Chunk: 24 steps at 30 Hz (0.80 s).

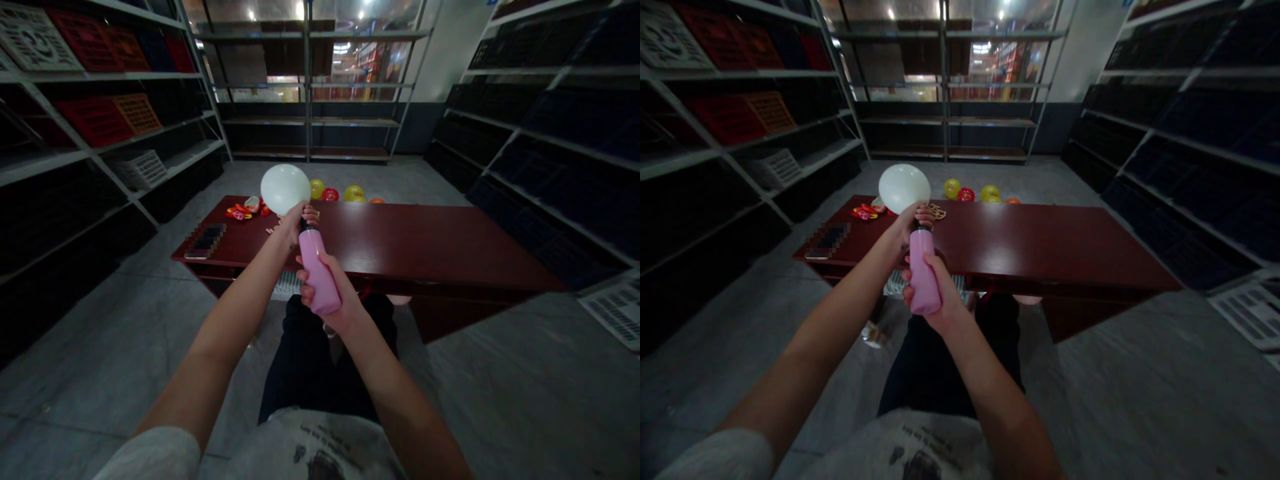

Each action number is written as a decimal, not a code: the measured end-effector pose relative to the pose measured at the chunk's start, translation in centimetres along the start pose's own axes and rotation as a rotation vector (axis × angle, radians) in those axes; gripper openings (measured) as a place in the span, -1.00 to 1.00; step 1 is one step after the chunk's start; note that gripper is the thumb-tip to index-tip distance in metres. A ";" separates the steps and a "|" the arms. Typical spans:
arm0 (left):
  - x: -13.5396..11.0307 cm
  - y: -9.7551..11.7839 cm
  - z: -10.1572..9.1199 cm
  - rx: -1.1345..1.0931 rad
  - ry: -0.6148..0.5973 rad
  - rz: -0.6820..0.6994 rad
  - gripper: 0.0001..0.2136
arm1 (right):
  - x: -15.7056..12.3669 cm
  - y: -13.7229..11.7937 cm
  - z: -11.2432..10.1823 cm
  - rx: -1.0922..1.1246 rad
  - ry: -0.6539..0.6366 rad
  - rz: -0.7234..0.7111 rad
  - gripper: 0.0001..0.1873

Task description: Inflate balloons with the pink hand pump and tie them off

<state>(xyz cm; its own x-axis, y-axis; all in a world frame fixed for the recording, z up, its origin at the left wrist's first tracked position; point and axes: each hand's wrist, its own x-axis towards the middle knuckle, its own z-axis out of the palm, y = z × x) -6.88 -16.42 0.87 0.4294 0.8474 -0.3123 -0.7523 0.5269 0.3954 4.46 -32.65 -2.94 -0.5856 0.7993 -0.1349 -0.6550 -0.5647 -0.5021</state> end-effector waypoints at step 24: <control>4.7 6.9 -2.7 0.086 0.279 0.259 -0.71 | -0.4 0.6 -1.9 -0.011 0.008 0.135 -0.51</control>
<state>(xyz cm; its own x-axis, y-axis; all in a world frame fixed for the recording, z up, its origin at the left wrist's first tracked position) -11.44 -8.99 -0.20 0.0690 0.9092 -0.4106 -0.7684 0.3110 0.5593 5.25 -32.88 -4.82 -0.6642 0.7180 -0.2082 -0.5655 -0.6647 -0.4882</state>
